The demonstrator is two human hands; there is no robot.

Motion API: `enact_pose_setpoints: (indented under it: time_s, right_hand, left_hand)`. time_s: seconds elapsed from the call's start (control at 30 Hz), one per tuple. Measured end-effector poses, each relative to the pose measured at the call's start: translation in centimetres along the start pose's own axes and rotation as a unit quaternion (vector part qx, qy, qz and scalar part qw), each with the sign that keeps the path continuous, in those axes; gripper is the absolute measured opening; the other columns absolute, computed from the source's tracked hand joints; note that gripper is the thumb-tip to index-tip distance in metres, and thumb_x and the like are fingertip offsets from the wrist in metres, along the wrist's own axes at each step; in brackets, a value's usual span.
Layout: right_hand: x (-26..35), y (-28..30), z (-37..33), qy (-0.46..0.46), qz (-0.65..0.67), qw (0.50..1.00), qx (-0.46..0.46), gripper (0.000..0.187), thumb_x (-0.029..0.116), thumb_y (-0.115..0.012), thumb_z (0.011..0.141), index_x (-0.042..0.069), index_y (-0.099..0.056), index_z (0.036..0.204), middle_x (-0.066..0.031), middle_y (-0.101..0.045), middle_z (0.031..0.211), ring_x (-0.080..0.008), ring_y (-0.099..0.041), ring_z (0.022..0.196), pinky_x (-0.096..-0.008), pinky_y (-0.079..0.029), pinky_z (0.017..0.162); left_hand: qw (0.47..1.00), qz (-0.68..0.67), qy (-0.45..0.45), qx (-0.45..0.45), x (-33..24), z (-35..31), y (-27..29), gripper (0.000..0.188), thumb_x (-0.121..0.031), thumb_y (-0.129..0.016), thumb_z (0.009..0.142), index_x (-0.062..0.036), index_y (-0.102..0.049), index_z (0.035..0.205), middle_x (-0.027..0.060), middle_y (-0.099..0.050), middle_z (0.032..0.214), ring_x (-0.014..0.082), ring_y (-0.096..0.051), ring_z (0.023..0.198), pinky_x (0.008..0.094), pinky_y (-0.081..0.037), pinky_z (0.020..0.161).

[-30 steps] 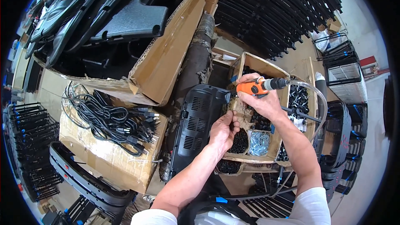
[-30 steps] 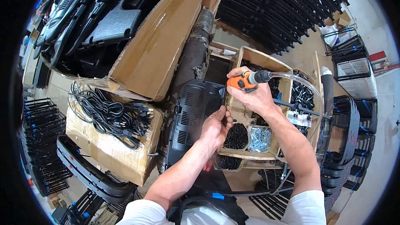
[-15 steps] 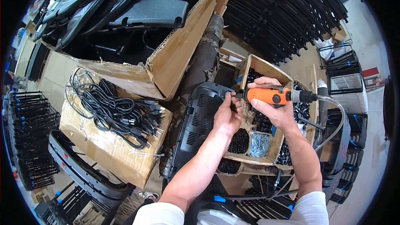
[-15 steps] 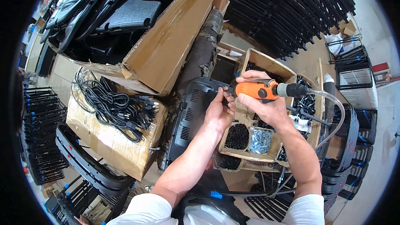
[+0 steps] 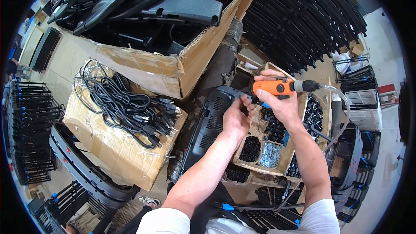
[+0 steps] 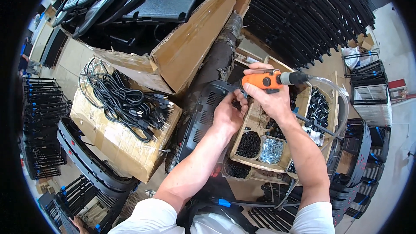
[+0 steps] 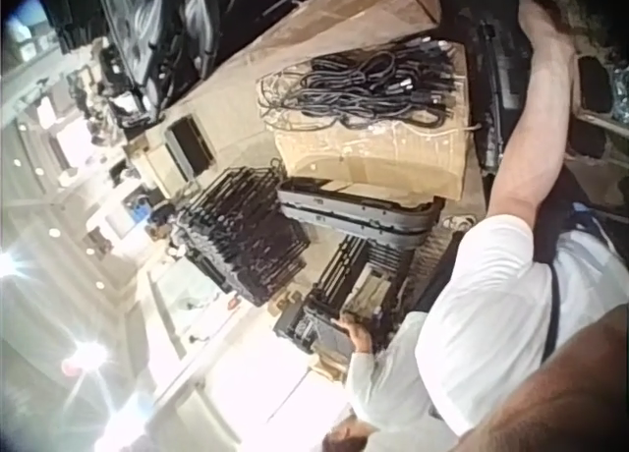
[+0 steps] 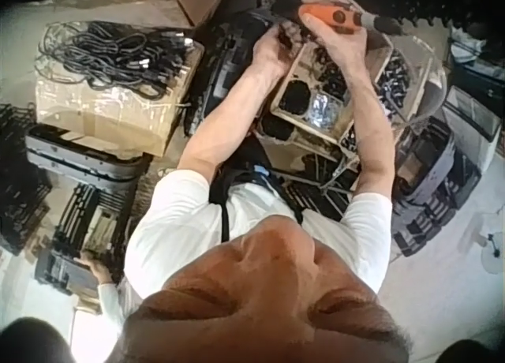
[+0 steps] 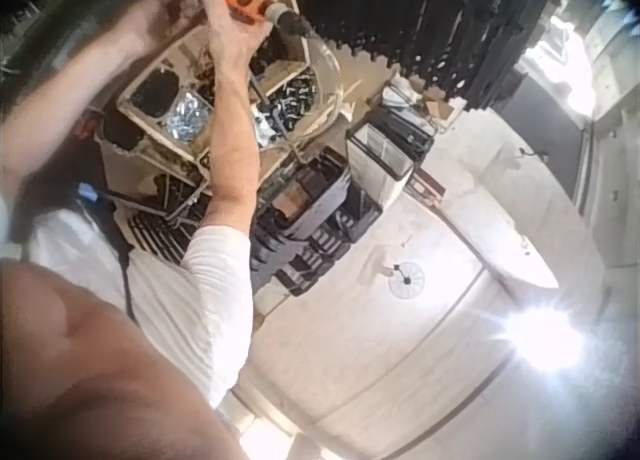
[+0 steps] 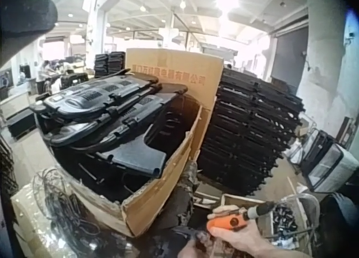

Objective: Assemble plastic covers onto a metal frame using a power screwdriver and secure wiring with ties.

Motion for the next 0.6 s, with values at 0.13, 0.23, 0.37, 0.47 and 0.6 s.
enact_pose_setpoints:
  time_s: [0.13,0.23,0.37,0.47,0.6]
  right_hand:
    - [-0.4,-0.8,1.6,0.004,-0.019,1.0,0.012,0.052,0.008,-0.085,0.085,0.001,-0.063,0.131,-0.0136,-0.074,0.124,-0.0181,-0.07,0.11,-0.0341,-0.058,0.098]
    - [-1.4,-1.3,2.2,0.012,-0.016,0.999,0.025,0.05,0.008,-0.085,0.086,0.001,-0.064,0.13,-0.0126,-0.074,0.122,-0.018,-0.07,0.11,-0.0344,-0.058,0.098]
    - [-1.6,-1.9,2.9,0.008,-0.047,0.998,0.041,0.05,0.008,-0.084,0.083,0.003,-0.064,0.129,-0.0107,-0.073,0.118,-0.0165,-0.069,0.109,-0.0345,-0.056,0.1]
    - [-1.1,-2.4,3.2,0.006,-0.06,0.998,0.035,0.042,0.01,-0.084,0.081,0.003,-0.069,0.12,-0.0081,-0.074,0.11,-0.0148,-0.069,0.103,-0.0329,-0.056,0.096]
    - [-1.2,-3.1,3.4,0.004,-0.098,0.994,0.054,0.03,0.007,-0.083,0.081,0.003,-0.072,0.109,-0.0061,-0.075,0.11,-0.0151,-0.069,0.101,-0.0325,-0.056,0.094]
  left_hand:
    - [0.997,0.068,0.024,0.038,0.5,-2.9,1.2,0.026,-0.025,-0.041,0.116,-0.0062,-0.059,0.121,0.0067,-0.069,0.1,0.0199,-0.068,0.086,0.0299,-0.057,0.075]
    - [0.995,0.076,0.056,0.029,0.5,-4.5,2.2,0.028,-0.026,-0.039,0.117,-0.0049,-0.057,0.123,0.01,-0.07,0.108,0.0209,-0.067,0.087,0.0298,-0.057,0.076]
    - [0.991,0.109,0.058,0.043,0.6,-6.3,3.0,0.029,-0.028,-0.049,0.115,-0.0027,-0.06,0.122,0.0077,-0.07,0.102,0.0175,-0.064,0.081,0.0284,-0.054,0.071]
    - [0.988,0.102,0.064,0.093,0.9,-6.4,4.1,0.025,-0.026,-0.058,0.112,-0.0027,-0.065,0.117,0.0037,-0.068,0.094,0.0136,-0.063,0.078,0.0267,-0.052,0.067]
    - [0.985,0.163,0.017,0.061,1.1,-6.4,5.6,0.024,-0.024,-0.064,0.108,-0.003,-0.068,0.118,0.0015,-0.067,0.088,0.0088,-0.061,0.071,0.0214,-0.048,0.06]
Point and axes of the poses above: each hand's wrist, its own z-axis towards the middle knuckle, its own y-axis out of the back of the hand, x = y × z, the point moved 4 cm from there along z, towards the middle knuckle
